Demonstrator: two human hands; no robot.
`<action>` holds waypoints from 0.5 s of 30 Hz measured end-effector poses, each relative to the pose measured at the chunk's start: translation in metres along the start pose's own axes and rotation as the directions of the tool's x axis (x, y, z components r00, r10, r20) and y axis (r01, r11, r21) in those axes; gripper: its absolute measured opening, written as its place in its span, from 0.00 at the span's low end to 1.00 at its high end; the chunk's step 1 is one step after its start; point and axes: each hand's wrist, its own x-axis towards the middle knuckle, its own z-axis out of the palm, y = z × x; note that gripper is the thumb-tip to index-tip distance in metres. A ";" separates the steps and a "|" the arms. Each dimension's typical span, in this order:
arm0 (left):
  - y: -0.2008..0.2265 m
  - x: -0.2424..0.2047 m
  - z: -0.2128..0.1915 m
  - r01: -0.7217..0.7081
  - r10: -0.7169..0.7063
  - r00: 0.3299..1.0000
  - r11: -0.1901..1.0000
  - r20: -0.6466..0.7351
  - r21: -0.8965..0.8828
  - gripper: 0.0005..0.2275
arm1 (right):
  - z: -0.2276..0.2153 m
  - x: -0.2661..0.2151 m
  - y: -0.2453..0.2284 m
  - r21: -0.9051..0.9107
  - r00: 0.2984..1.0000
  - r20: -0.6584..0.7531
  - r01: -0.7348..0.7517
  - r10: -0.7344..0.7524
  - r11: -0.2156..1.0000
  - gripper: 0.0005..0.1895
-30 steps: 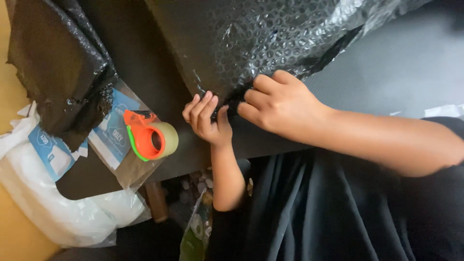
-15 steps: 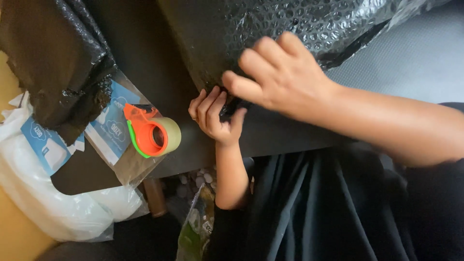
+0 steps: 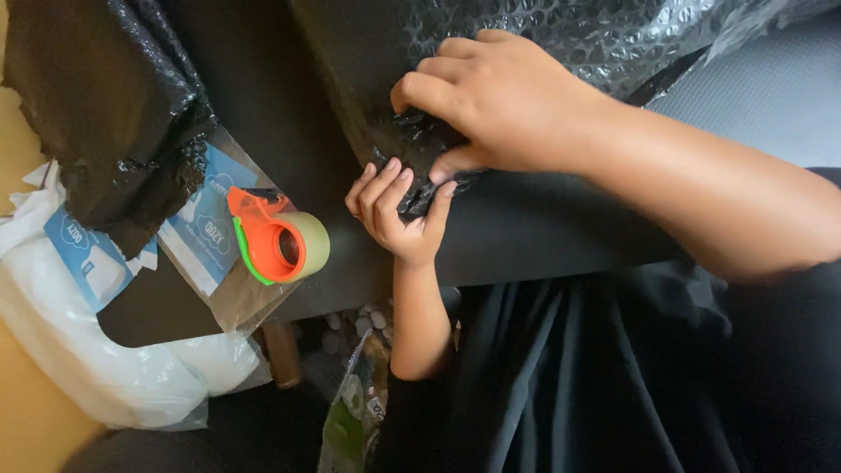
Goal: The person wraps a rectangular item with black bubble wrap, folding and tucking the edges by hand. They then use a small brush to smooth the surface of the wrapped package.
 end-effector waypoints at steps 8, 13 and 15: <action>-0.002 0.002 0.000 -0.034 0.034 0.999 0.999 -0.008 0.001 0.20 | -0.008 -0.007 0.014 0.401 0.993 0.039 0.090 -0.116 0.912 0.43; -0.001 0.002 -0.001 0.095 -0.096 0.995 0.995 -0.011 -0.043 0.28 | -0.064 -0.031 0.015 0.658 0.991 0.075 -0.130 0.107 0.742 0.34; -0.001 0.004 -0.001 0.138 -0.138 0.990 0.988 0.005 -0.064 0.33 | -0.083 -0.056 0.016 0.619 0.986 0.050 -0.155 0.158 0.770 0.31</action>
